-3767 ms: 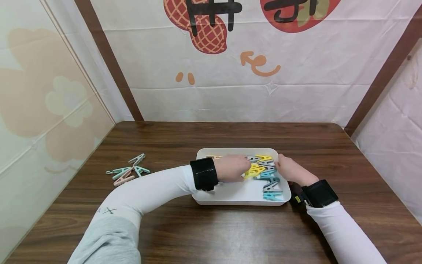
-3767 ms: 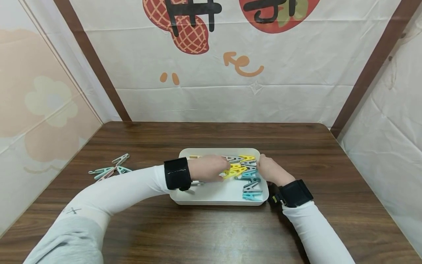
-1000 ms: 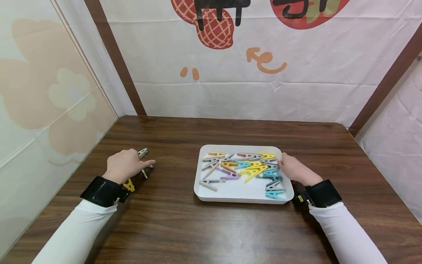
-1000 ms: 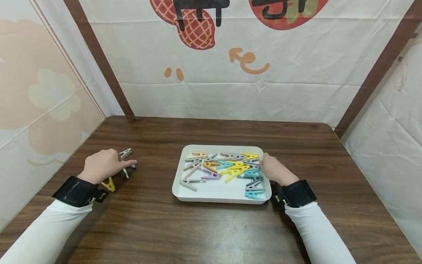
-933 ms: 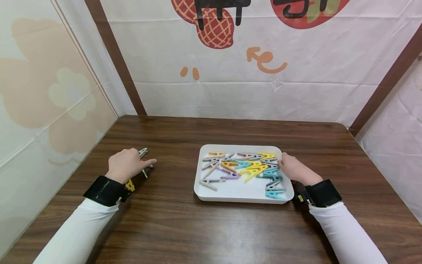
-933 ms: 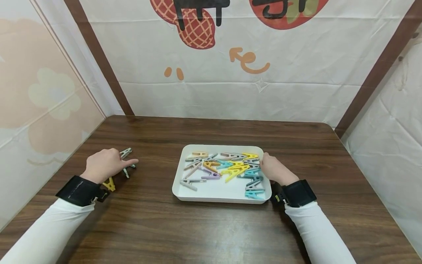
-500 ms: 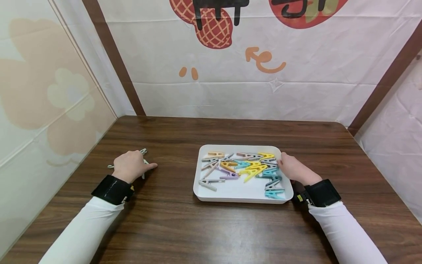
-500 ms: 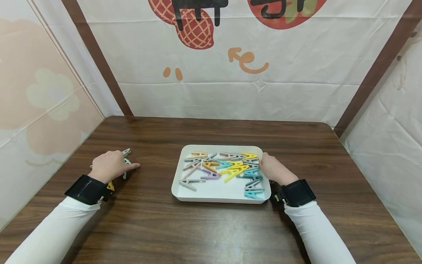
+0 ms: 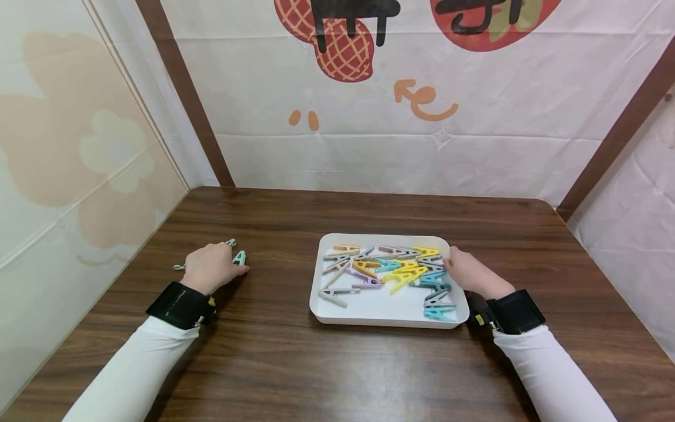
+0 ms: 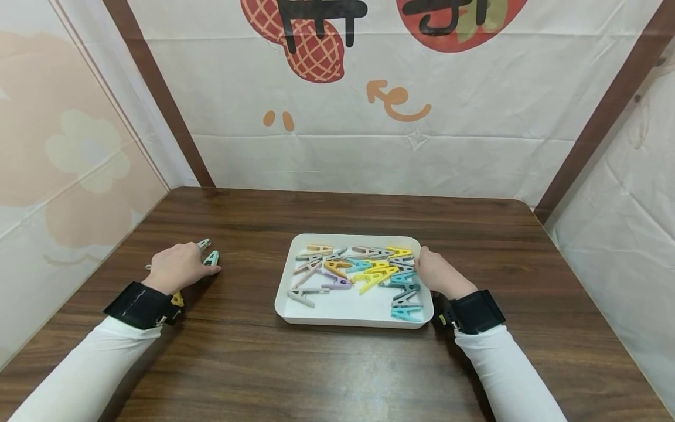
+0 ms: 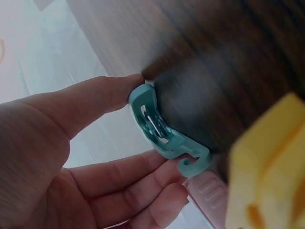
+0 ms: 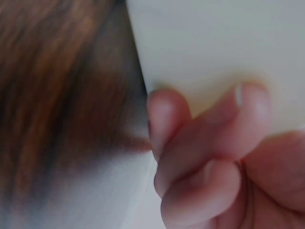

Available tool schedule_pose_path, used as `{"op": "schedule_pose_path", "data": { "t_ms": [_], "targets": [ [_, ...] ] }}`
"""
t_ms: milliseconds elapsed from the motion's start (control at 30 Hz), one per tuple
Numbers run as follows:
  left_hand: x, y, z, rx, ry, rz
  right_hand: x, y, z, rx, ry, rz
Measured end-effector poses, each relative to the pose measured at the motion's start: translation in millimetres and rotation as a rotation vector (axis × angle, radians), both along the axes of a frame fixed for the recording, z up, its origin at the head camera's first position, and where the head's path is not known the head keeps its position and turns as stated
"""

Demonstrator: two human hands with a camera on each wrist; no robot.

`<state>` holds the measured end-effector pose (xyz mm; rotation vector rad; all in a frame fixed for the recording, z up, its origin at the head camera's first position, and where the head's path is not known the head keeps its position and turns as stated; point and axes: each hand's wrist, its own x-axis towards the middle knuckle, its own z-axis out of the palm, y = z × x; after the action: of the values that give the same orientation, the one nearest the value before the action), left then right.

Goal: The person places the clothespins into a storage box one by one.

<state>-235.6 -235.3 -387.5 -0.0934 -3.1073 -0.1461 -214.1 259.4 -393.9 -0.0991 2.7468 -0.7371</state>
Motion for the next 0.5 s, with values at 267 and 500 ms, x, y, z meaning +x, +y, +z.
{"op": "schedule_pose_path", "data": {
  "t_ms": [267, 500],
  "targets": [
    [-6.2, 5.2, 4.3, 0.056, 0.039, -0.067, 0.6, 1.0, -3.1, -0.009, 0.006, 0.001],
    [-4.4, 30.5, 19.6, 0.116, 0.135, -0.204, -2.1, 2.7, -4.2, -0.006, 0.018, 0.008]
  ]
}}
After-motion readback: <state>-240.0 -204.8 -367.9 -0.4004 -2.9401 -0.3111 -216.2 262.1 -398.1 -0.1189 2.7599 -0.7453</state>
